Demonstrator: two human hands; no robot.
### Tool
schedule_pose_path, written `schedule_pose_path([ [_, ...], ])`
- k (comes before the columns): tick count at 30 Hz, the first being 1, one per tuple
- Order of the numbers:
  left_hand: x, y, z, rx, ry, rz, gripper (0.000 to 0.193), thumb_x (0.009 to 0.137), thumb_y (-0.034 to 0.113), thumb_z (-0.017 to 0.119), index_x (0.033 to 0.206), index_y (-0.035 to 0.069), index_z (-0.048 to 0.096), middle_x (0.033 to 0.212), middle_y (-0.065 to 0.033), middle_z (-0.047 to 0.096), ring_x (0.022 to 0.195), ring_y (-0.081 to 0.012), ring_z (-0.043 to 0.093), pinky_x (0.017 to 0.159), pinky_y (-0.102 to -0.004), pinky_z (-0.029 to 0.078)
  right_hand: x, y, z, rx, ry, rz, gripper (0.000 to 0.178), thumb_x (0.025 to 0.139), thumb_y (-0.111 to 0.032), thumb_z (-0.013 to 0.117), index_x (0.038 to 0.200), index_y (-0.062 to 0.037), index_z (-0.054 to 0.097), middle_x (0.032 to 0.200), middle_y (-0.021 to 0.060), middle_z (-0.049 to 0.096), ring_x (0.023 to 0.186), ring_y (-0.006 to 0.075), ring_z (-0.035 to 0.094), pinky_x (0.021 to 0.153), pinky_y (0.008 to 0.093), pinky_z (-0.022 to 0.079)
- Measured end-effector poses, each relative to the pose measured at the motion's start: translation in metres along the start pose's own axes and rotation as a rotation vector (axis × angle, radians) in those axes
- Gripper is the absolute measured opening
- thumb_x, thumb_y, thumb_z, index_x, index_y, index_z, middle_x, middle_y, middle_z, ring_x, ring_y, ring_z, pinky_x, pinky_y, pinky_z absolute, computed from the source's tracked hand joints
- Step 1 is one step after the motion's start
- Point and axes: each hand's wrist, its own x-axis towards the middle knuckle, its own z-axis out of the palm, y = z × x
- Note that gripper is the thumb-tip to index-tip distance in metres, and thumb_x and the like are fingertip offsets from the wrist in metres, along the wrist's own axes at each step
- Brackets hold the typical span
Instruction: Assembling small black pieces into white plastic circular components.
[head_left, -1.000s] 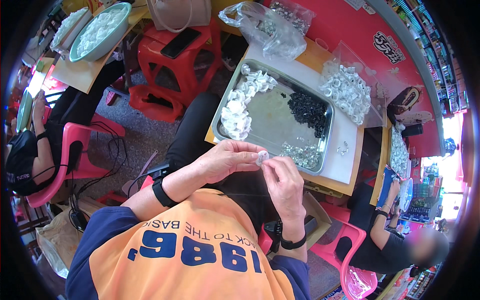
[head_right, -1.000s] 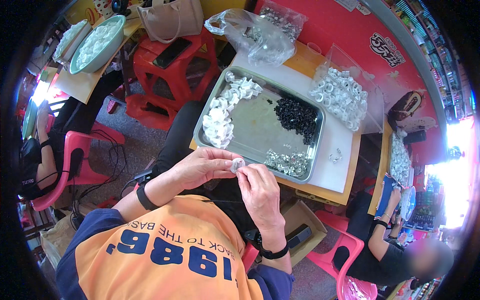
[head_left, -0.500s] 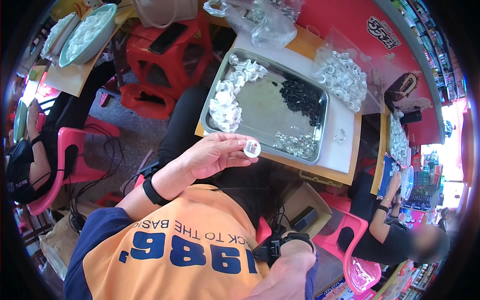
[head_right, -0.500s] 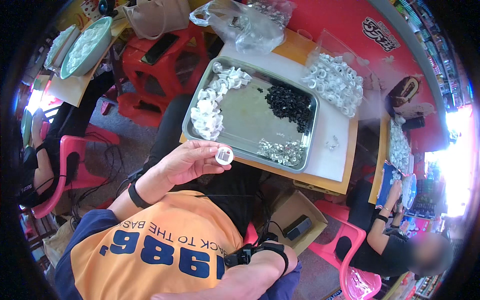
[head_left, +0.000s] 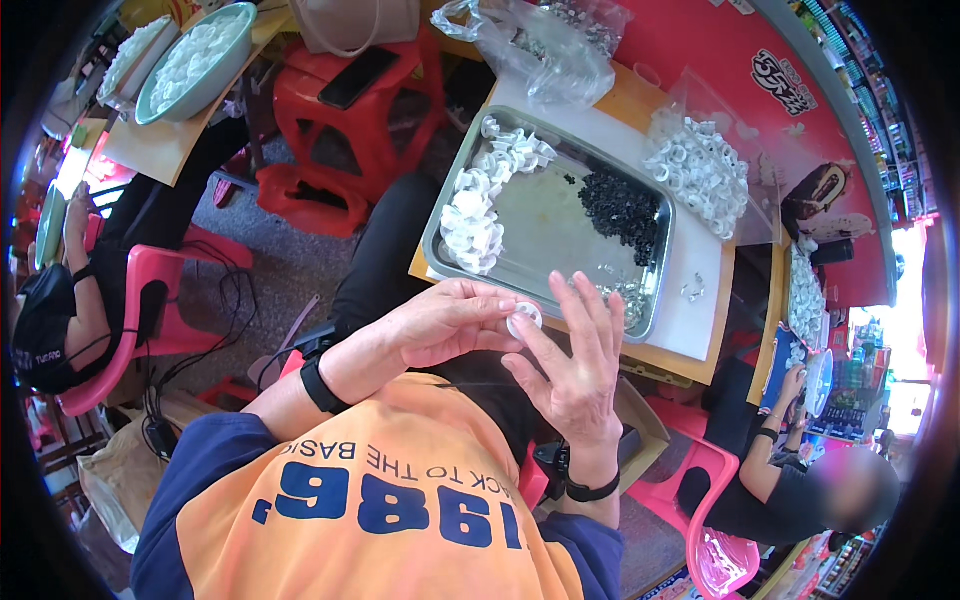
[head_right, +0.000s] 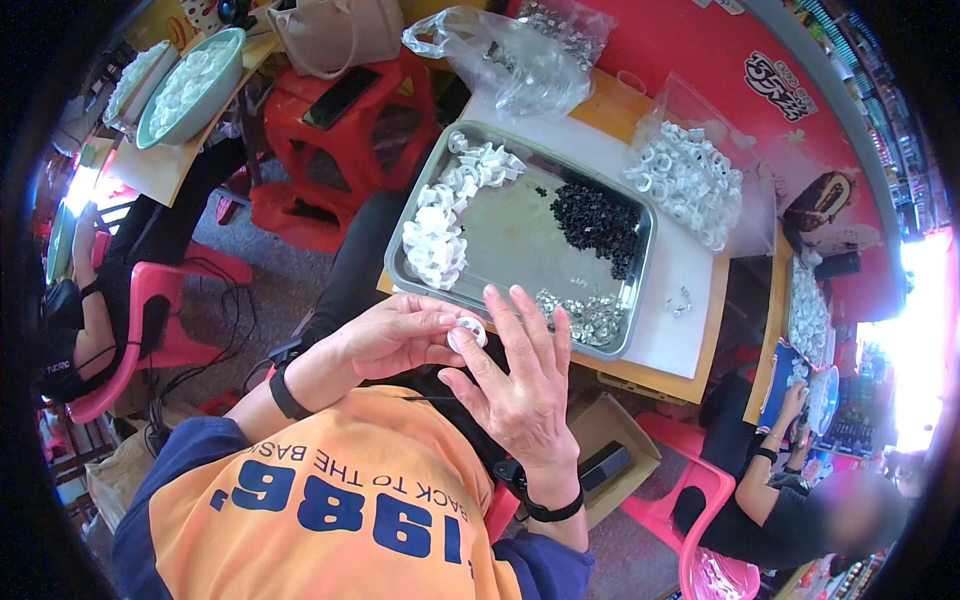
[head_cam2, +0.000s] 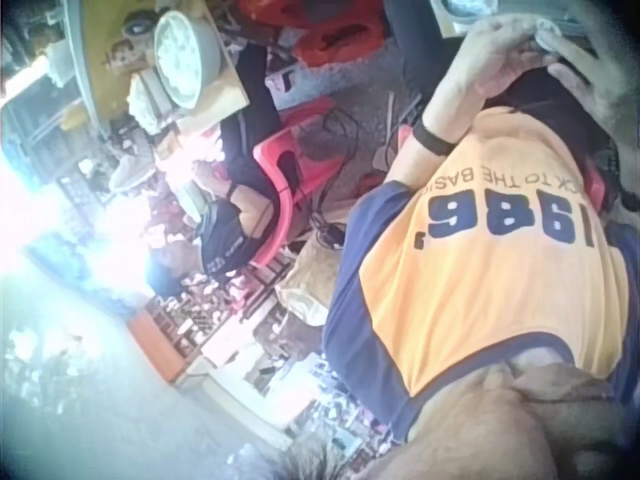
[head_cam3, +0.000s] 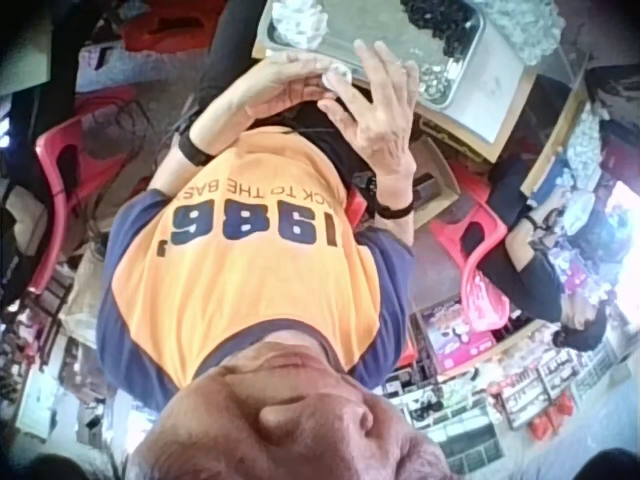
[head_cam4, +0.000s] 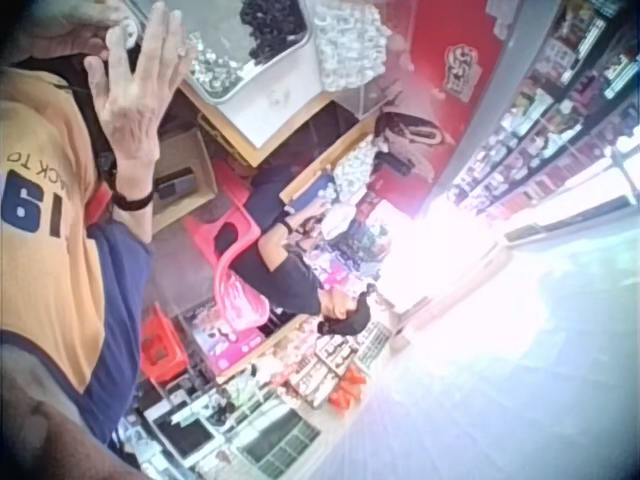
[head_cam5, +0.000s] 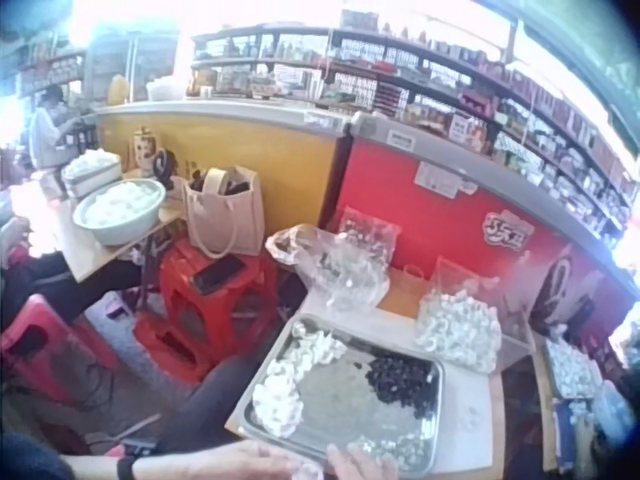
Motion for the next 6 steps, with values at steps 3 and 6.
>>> schedule_pose_path([
  [3,-0.001,-0.001,-0.004,0.033,0.008,0.025,0.030,0.097,0.017,0.058,0.119,-0.003,0.061,0.112,-0.0092,0.065,0.103,-0.0162,0.064,0.094,-0.0314,0.053,-0.004,0.005,0.011,0.000,0.012,-0.015,0.030,0.083,-0.032,0.071,0.107,-0.0139,0.070,0.134,0.0130,0.054,0.130,0.0311,0.046,0.113,0.0519,0.023],
  [6,0.002,-0.004,-0.011,0.057,0.057,0.032,0.033,0.096,0.017,0.058,0.123,-0.004,0.058,0.115,-0.0121,0.065,0.105,-0.0184,0.064,0.095,-0.0351,0.052,-0.010,0.009,0.023,0.039,0.020,-0.013,0.029,0.084,-0.028,0.070,0.110,-0.0144,0.069,0.134,0.0126,0.054,0.130,0.0305,0.045,0.114,0.0532,0.021],
])
